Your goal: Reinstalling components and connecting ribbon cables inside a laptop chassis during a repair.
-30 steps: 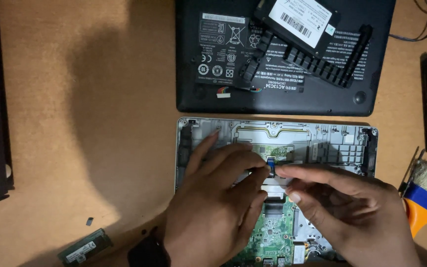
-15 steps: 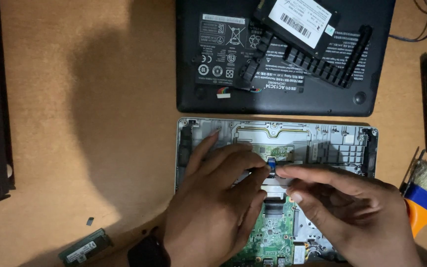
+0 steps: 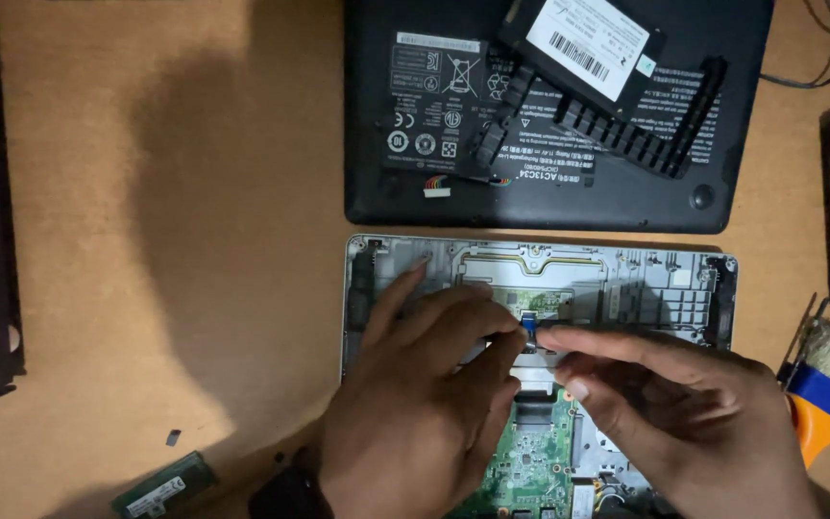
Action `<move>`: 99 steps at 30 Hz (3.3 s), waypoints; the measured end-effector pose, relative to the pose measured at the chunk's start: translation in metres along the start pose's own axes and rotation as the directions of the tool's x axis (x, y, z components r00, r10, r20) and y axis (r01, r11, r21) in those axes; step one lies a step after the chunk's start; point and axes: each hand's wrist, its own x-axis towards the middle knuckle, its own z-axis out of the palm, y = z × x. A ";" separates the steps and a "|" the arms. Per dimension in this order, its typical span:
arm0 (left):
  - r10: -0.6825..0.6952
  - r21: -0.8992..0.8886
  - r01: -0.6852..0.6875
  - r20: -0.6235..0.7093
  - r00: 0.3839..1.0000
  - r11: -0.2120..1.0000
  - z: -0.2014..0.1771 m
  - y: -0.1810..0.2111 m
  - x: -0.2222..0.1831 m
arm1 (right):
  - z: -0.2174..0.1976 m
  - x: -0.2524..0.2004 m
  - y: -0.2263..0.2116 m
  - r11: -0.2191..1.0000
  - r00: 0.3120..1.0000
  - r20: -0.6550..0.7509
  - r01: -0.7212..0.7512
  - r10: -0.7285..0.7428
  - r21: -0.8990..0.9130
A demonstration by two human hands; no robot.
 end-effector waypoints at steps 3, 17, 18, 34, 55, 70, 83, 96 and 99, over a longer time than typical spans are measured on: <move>-0.005 -0.021 0.005 0.008 1.000 1.000 0.000 0.000 0.001 | -0.002 0.001 -0.001 0.999 1.000 0.014 -0.019 0.020 -0.028; 0.050 0.188 -0.033 -0.087 0.995 0.982 0.009 0.012 -0.001 | -0.006 -0.004 -0.010 0.993 0.992 0.069 -0.097 0.102 -0.073; 0.049 0.189 -0.032 -0.088 0.995 0.981 0.007 0.013 -0.002 | -0.006 -0.004 -0.010 0.993 0.992 0.071 -0.096 0.101 -0.073; 0.122 0.250 -0.134 0.061 0.991 0.959 0.009 0.010 -0.007 | -0.008 -0.010 -0.009 0.967 0.995 -0.057 0.060 -0.077 -0.248; 0.138 0.371 -0.156 0.076 0.988 0.916 0.009 0.010 -0.007 | -0.004 0.021 0.028 0.280 0.585 0.359 0.730 -0.727 -0.623; 0.140 0.450 -0.195 0.152 0.978 0.872 0.009 0.004 -0.006 | -0.019 0.014 0.013 0.249 0.368 0.062 0.736 -0.928 -0.629; 0.380 0.252 -0.363 -0.018 0.925 0.897 -0.105 0.070 0.003 | -0.043 0.027 0.017 0.100 0.294 0.199 0.756 -0.935 -0.647; 0.196 0.415 -0.326 0.324 0.925 0.849 -0.124 0.059 -0.021 | -0.052 0.046 0.025 -0.025 0.326 0.504 0.820 -0.800 -0.571; 0.109 0.485 -0.356 0.465 0.878 0.799 -0.103 0.039 -0.013 | -0.048 0.049 0.029 -0.017 0.336 0.499 0.817 -0.799 -0.577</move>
